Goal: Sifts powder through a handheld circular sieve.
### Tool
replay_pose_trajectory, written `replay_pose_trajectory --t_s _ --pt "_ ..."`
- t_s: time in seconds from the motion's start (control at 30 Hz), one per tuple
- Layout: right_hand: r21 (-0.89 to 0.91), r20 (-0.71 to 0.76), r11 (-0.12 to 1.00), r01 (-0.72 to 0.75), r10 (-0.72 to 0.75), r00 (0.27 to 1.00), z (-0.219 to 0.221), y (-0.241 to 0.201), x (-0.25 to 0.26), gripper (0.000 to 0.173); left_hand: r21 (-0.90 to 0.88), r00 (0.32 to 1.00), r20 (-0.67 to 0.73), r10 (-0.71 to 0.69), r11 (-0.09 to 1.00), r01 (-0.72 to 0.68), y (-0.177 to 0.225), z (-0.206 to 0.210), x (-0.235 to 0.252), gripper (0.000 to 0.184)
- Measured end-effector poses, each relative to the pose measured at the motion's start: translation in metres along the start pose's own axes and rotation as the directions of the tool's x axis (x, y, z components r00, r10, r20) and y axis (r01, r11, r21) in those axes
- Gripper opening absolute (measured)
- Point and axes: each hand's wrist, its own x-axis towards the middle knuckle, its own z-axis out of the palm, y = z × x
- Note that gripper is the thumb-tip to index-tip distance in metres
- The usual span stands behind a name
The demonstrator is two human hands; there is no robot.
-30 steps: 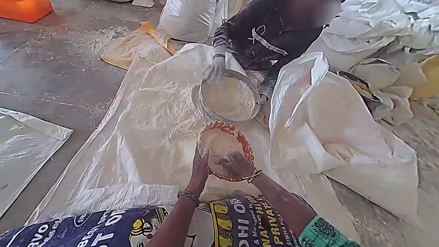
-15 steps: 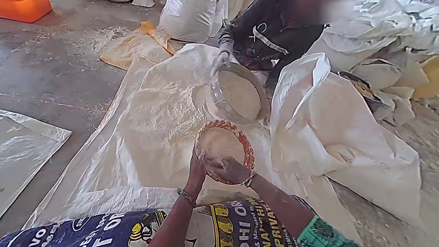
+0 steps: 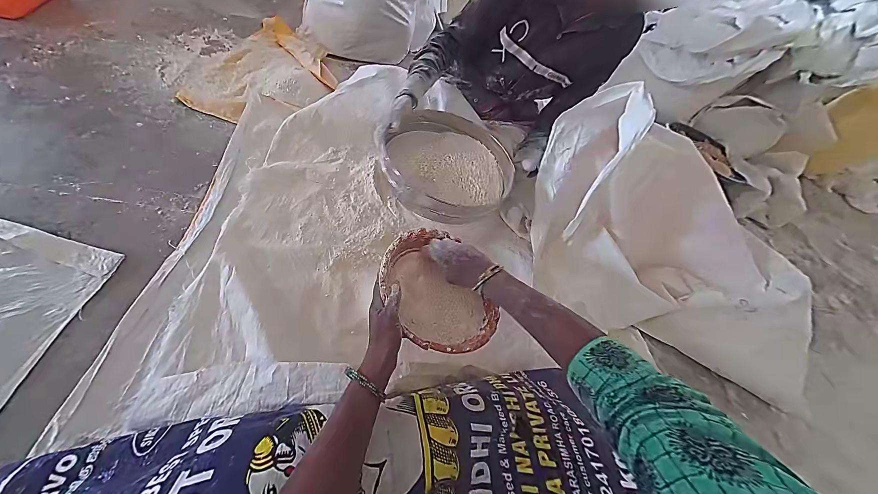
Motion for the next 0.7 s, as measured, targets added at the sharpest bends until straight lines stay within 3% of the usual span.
replay_pose_trajectory --t_s 0.1,0.2,0.27,0.33,0.4,0.53,0.6,0.7 --pt "0.105 0.093 0.974 -0.203 0.193 0.977 0.008 0.007 -0.02 0.056 -0.037 0.997 -0.077 -0.015 0.999 0.012 0.0 0.008 0.002 0.053" --pt "0.263 0.194 0.929 -0.26 0.213 0.957 0.02 -0.015 -0.046 0.062 -0.029 0.994 -0.096 -0.059 0.998 0.057 -0.004 0.009 0.003 0.054" --pt "0.46 0.132 0.87 -0.176 0.13 0.983 0.027 -0.031 -0.054 0.055 -0.012 0.993 -0.087 -0.078 0.997 0.078 -0.005 0.009 0.003 0.054" --pt "0.578 -0.036 0.816 0.011 0.012 0.999 0.023 -0.038 -0.053 0.048 -0.014 0.995 -0.075 -0.07 0.998 0.069 -0.002 0.008 0.004 0.052" --pt "0.532 -0.139 0.832 0.155 -0.095 0.986 0.017 -0.038 -0.057 0.045 -0.008 0.997 -0.057 -0.045 0.999 0.045 -0.001 0.003 0.002 0.052" --pt "0.419 0.001 0.879 0.228 -0.252 0.968 0.022 -0.039 -0.072 0.048 0.038 1.0 -0.002 -0.012 0.999 0.012 0.003 -0.002 0.005 0.048" --pt "0.376 0.03 0.903 0.21 -0.238 0.971 0.039 -0.051 -0.069 0.042 0.054 0.999 0.03 -0.02 0.998 0.018 -0.002 0.002 0.002 0.047" --pt "0.379 -0.105 0.917 0.123 -0.09 0.99 0.042 -0.056 -0.054 0.029 0.083 0.999 0.039 -0.023 0.996 0.02 -0.003 0.001 0.004 0.052"
